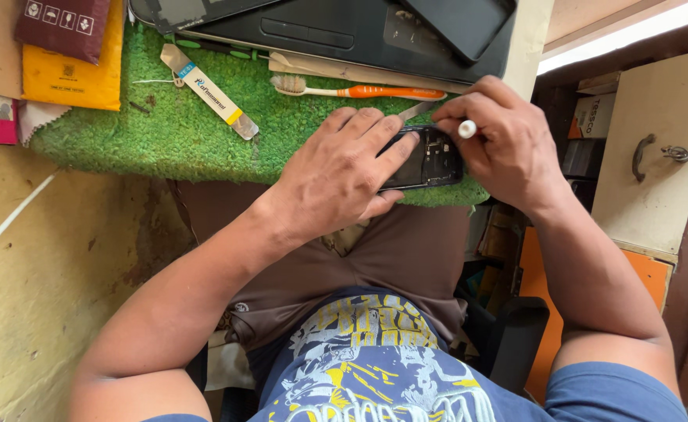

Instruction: The person unscrews the back cover of a disassembled smartphone on a green work mat using a red-handled screwdriver, then holds the assembled phone and plugs in a charging cable to test it. They then pick up a tube and apply its contents along the edge of the phone's back housing.

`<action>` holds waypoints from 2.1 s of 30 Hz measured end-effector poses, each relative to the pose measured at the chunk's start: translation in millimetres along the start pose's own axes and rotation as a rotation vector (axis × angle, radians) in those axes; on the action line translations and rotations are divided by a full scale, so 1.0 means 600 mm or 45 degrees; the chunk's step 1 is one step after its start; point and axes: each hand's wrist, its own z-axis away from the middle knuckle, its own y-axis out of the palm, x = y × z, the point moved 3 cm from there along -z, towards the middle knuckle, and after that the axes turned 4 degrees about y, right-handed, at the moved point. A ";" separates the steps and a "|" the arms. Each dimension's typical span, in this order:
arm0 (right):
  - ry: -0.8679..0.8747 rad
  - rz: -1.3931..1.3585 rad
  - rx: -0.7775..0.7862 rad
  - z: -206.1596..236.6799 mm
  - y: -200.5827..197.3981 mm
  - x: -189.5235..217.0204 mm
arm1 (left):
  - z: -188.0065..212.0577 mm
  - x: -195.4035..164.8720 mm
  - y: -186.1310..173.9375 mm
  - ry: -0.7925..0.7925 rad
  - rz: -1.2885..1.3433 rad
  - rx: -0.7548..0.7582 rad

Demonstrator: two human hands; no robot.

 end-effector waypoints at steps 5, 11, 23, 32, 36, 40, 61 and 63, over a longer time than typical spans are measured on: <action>0.065 -0.009 -0.081 0.015 -0.022 -0.011 | -0.002 0.000 0.003 0.015 -0.043 0.001; 0.306 -1.078 -0.165 0.030 -0.032 -0.037 | -0.004 0.001 0.009 0.015 -0.072 -0.022; -0.198 -0.920 -0.472 0.008 0.065 -0.032 | -0.002 0.002 0.011 0.038 -0.107 -0.003; -0.201 -0.898 -0.451 0.012 0.065 -0.038 | -0.001 0.004 0.014 0.041 -0.106 -0.001; -0.200 -0.900 -0.449 0.012 0.066 -0.037 | 0.000 0.003 0.013 0.041 -0.102 -0.007; -0.209 -0.907 -0.459 0.011 0.066 -0.040 | 0.000 0.002 0.013 0.038 -0.097 -0.014; -0.229 -0.918 -0.471 0.015 0.064 -0.038 | -0.001 0.002 0.012 0.033 -0.087 -0.017; -0.230 -0.920 -0.469 0.015 0.066 -0.038 | -0.001 0.002 0.012 0.033 -0.087 -0.016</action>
